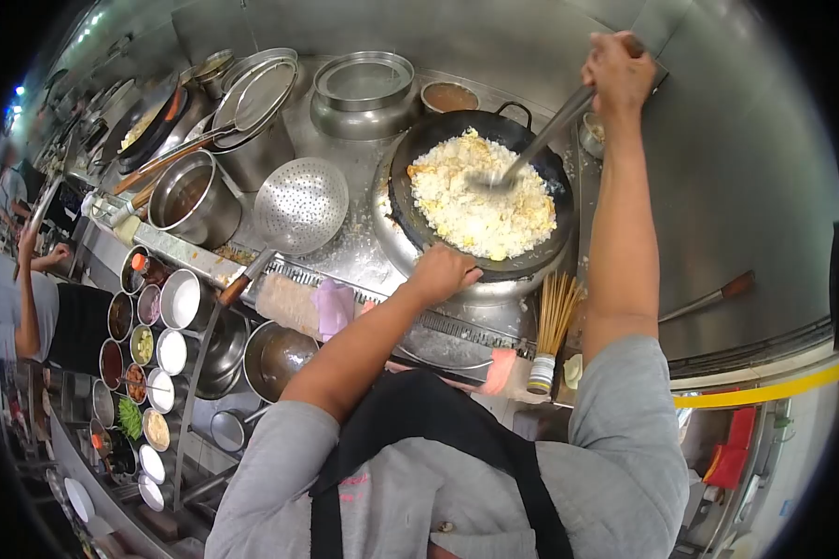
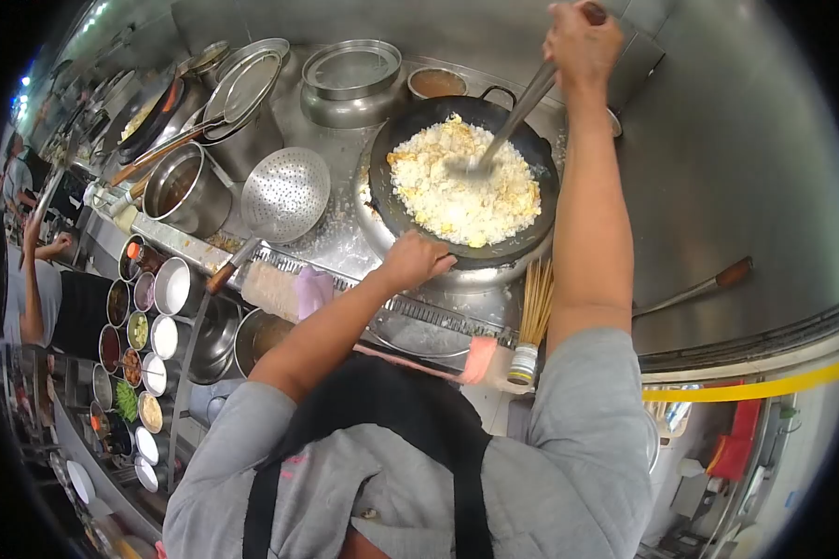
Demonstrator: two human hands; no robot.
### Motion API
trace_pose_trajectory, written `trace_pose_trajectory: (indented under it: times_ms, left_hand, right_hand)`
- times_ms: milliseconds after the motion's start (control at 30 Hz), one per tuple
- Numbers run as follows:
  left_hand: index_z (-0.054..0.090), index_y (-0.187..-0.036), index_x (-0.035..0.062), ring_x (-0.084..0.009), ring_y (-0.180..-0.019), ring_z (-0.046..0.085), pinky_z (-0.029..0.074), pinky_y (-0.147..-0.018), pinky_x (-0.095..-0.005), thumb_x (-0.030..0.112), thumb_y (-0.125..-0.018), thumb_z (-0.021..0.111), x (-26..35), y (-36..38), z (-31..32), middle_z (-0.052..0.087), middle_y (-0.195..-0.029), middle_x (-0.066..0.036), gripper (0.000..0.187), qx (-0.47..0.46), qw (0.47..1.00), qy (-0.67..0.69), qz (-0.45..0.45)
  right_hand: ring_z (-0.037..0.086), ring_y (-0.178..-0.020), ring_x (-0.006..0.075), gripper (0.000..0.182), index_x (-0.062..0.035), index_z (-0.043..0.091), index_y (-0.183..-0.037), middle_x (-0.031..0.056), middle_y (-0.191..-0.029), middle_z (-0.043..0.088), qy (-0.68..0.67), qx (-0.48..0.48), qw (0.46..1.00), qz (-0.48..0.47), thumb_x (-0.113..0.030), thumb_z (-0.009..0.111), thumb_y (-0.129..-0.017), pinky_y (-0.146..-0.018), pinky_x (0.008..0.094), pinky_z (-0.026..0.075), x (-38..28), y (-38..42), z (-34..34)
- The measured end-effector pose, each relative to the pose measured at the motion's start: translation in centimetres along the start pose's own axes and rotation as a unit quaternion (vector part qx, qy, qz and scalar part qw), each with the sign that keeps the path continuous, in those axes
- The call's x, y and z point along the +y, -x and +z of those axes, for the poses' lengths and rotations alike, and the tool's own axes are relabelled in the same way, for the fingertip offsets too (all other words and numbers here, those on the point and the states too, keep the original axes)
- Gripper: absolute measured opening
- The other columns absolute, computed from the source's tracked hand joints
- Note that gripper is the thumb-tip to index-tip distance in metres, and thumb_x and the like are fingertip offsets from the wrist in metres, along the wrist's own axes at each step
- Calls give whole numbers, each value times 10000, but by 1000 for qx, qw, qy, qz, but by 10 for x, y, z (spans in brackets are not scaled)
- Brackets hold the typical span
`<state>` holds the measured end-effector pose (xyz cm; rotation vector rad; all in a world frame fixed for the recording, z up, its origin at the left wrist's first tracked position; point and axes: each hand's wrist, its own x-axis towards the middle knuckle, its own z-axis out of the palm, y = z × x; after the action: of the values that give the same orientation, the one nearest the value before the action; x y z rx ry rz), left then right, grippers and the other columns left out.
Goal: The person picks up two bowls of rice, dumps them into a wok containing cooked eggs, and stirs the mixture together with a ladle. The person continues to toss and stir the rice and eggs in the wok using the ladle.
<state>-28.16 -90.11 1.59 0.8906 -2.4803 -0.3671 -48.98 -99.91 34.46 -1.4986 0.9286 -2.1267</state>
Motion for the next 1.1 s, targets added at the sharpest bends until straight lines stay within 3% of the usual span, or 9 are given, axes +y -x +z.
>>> trace_pose_trajectory:
  times_ms: [100,200,300,500,567,700,833,967,1100]
  left_hand:
    - [677,-775,83,-365,-692,644,475,-736,-467,395,-943,627,3,1,-4,670,-695,-152,358,7,1000,0,8]
    - [678,-776,84,-366,-706,640,470,-743,-465,397,-949,622,5,2,-5,670,-697,-149,361,13,1000,-3,2]
    - [679,-778,81,-363,-719,646,471,-746,-465,397,-949,621,5,2,-6,671,-696,-146,363,1,1000,9,1]
    - [681,-778,78,-353,-749,658,475,-760,-465,383,-947,622,2,1,-2,677,-729,-141,354,-5,1000,6,2]
    - [675,-769,79,-351,-750,658,477,-757,-467,377,-947,623,3,0,-5,674,-730,-137,351,-13,1000,-3,-6]
    - [662,-750,78,-353,-745,656,479,-752,-467,371,-943,628,2,2,-1,666,-713,-135,353,15,1000,8,11]
    - [699,-770,87,-365,-722,666,504,-750,-474,376,-927,638,1,1,-2,680,-711,-147,334,7,1000,14,1]
    - [678,-750,71,-376,-697,656,502,-708,-484,367,-927,645,2,-1,-1,667,-695,-162,347,14,1000,20,9]
    - [680,-741,68,-383,-676,654,509,-684,-479,376,-930,643,1,-1,-2,664,-682,-164,363,24,1000,14,8]
  right_hand:
    - [408,-421,97,268,-105,470,-694,-17,-564,418,-48,27,997,-61,-1,661,-850,-392,288,357,16,-18,-8]
    - [441,-412,103,241,-103,484,-692,-11,-555,453,-21,-24,996,80,0,643,-841,-378,303,382,60,6,-8]
    - [445,-418,102,233,-97,486,-699,-5,-561,460,-16,-57,992,113,-7,644,-845,-376,310,384,43,-3,-10]
    - [444,-424,96,226,-91,490,-706,0,-565,465,-59,21,996,-67,-16,651,-846,-375,300,378,21,-10,-13]
    - [445,-431,89,231,-94,489,-708,-3,-567,464,-11,-19,1000,-16,-19,658,-847,-379,293,377,69,4,-16]
    - [442,-433,82,244,-92,485,-704,-11,-571,464,-13,-86,994,69,-28,670,-849,-382,283,373,34,13,-5]
    - [392,-436,72,241,-90,505,-723,-26,-565,442,-51,-80,995,-27,-21,673,-883,-409,264,336,-35,33,-6]
    - [421,-429,57,258,-87,500,-692,-25,-534,440,-23,-97,995,5,-2,669,-867,-387,260,349,48,71,3]
    - [419,-430,64,272,-64,478,-700,-31,-550,435,-4,-72,997,-26,-2,664,-889,-396,255,362,-25,70,-22]
